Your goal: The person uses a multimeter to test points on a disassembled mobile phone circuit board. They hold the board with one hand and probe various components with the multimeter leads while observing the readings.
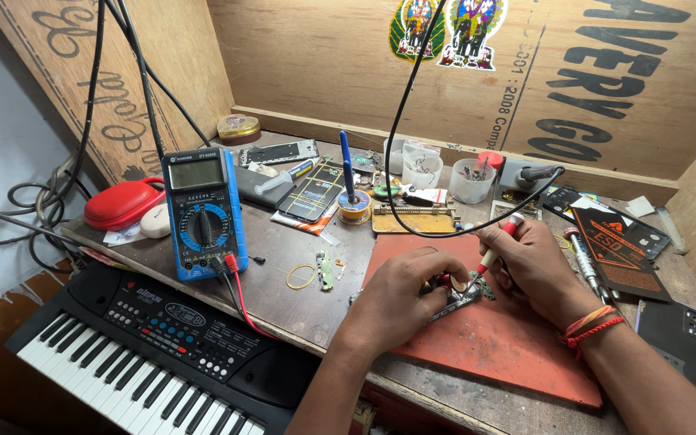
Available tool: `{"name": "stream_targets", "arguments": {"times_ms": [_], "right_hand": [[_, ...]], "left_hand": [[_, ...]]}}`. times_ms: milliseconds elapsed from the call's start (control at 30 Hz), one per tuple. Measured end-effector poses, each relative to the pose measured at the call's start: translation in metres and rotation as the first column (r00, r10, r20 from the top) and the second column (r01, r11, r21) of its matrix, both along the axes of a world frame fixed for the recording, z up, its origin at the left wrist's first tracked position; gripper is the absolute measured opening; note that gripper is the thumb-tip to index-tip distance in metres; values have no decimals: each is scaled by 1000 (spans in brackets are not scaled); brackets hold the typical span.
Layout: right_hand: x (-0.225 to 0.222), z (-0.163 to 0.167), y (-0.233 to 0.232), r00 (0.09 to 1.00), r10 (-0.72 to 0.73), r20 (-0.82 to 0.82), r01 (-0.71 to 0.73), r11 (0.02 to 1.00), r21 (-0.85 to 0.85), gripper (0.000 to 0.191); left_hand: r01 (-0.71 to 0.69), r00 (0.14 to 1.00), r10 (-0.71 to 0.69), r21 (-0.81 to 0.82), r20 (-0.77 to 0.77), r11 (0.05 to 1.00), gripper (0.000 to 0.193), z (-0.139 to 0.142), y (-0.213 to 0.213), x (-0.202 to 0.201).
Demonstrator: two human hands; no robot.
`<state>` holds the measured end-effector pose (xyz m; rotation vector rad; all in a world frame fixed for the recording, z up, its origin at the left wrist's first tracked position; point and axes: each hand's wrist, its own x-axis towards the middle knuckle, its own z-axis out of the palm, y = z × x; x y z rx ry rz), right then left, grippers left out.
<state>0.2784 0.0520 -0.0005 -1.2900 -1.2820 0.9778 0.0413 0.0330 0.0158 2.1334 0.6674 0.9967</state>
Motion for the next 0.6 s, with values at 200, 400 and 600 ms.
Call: {"name": "stream_targets", "arguments": {"times_ms": [200, 400, 600], "right_hand": [[-1, 1, -1, 1000, -19, 14, 19, 1000, 8, 32], [-2, 4, -2, 1000, -19, 9, 19, 1000, -3, 32], [-2, 3, -2, 999, -20, 36, 20, 1000, 6, 32]], "left_hand": [[-10, 1000, 10, 5, -6, 1000, 23, 1, 0, 0], [-12, 1000, 12, 8, -13, 1000, 23, 1, 0, 0], [-5, 1000, 5, 4, 2, 1000, 24, 0, 0, 0]]}}
